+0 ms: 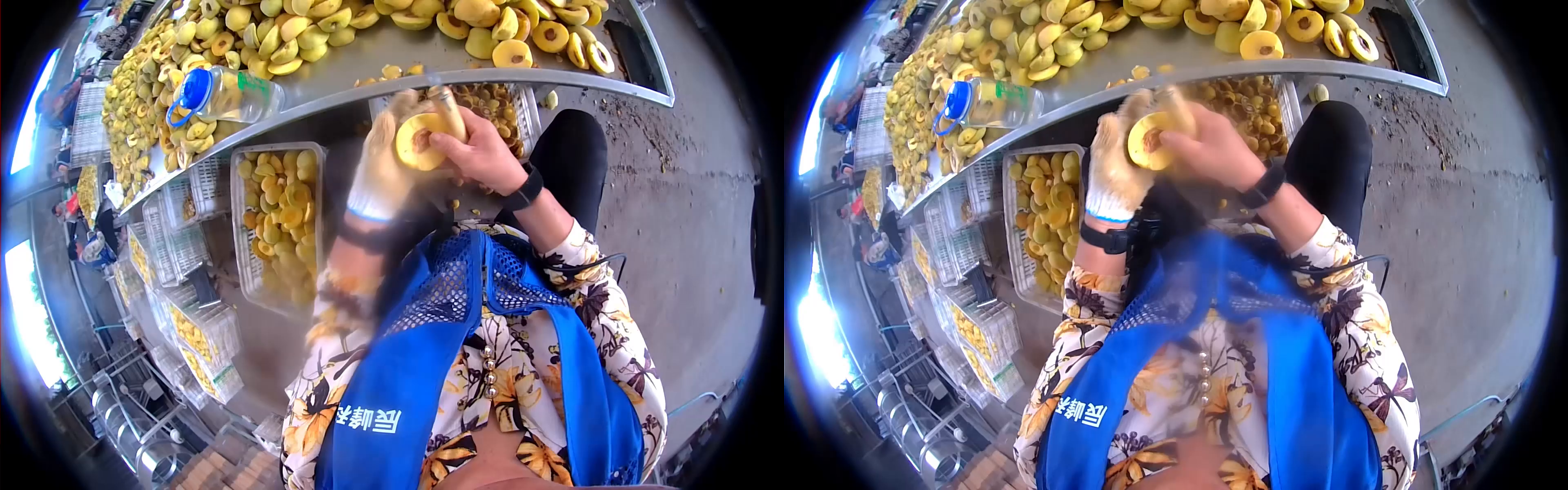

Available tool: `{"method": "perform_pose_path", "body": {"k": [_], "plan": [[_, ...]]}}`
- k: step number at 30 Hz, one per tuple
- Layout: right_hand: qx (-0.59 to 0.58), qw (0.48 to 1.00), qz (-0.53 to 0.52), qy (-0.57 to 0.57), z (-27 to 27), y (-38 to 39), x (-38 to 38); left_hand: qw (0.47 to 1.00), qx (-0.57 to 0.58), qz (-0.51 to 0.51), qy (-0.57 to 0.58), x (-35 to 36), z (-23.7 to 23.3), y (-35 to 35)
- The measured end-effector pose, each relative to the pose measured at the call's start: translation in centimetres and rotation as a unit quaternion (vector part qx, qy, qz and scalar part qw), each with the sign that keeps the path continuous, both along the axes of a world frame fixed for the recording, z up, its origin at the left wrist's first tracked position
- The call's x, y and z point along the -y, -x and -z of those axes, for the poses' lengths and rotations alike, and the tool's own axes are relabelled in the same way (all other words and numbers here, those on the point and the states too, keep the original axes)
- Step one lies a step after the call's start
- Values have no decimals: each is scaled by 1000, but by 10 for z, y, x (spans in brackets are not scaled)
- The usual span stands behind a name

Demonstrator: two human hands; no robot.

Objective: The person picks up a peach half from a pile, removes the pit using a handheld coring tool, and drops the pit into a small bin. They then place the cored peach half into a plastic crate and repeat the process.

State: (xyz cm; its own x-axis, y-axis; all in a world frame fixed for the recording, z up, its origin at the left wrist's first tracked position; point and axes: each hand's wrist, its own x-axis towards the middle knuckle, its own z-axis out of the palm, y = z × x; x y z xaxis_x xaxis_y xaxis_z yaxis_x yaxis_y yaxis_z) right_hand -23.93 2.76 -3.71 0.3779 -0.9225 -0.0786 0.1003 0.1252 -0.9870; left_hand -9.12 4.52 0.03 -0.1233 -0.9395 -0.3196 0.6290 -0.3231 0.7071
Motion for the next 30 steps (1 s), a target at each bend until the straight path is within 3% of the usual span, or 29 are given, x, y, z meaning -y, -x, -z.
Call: {"method": "perform_pose_path", "body": {"k": [2, 3, 5, 8, 9, 12, 18, 21, 26, 28, 29, 30], "plan": [[-207, 971, 5, 120, -8, -4, 2, 994, 86, 43, -60, -2, 13, 3], [-255, 956, 21, 144, -8, -4, 0, 989, 140, -29, -42, -5, 28, 7], [-347, 916, 54, 191, -6, -5, -5, 992, 33, -70, -104, -2, 28, 11], [-410, 889, 4, 203, -8, 1, -19, 981, 14, -104, -160, 1, 14, 13], [-436, 872, -24, 219, -9, 3, -24, 986, 41, -110, -122, 2, 27, 9], [-394, 897, -27, 197, -22, 0, -34, 984, 119, -132, -13, 9, 66, 2], [-399, 908, -32, 125, -11, -3, -42, 977, 144, -158, 13, 7, 56, 13], [-391, 909, -63, 132, -2, 0, -46, 976, 189, -109, -13, 7, 46, 8], [-370, 909, -140, 132, -20, 3, -39, 948, 294, 99, 71, 20, 60, -21], [-350, 910, -136, 174, -25, 5, -35, 969, 229, 77, 49, 22, 59, -23], [-340, 910, -135, 194, -26, 6, -33, 990, 137, 18, -6, 20, 51, -18], [-319, 930, -115, 139, -20, 4, -33, 996, 44, -42, -60, 16, 43, -13]]}}
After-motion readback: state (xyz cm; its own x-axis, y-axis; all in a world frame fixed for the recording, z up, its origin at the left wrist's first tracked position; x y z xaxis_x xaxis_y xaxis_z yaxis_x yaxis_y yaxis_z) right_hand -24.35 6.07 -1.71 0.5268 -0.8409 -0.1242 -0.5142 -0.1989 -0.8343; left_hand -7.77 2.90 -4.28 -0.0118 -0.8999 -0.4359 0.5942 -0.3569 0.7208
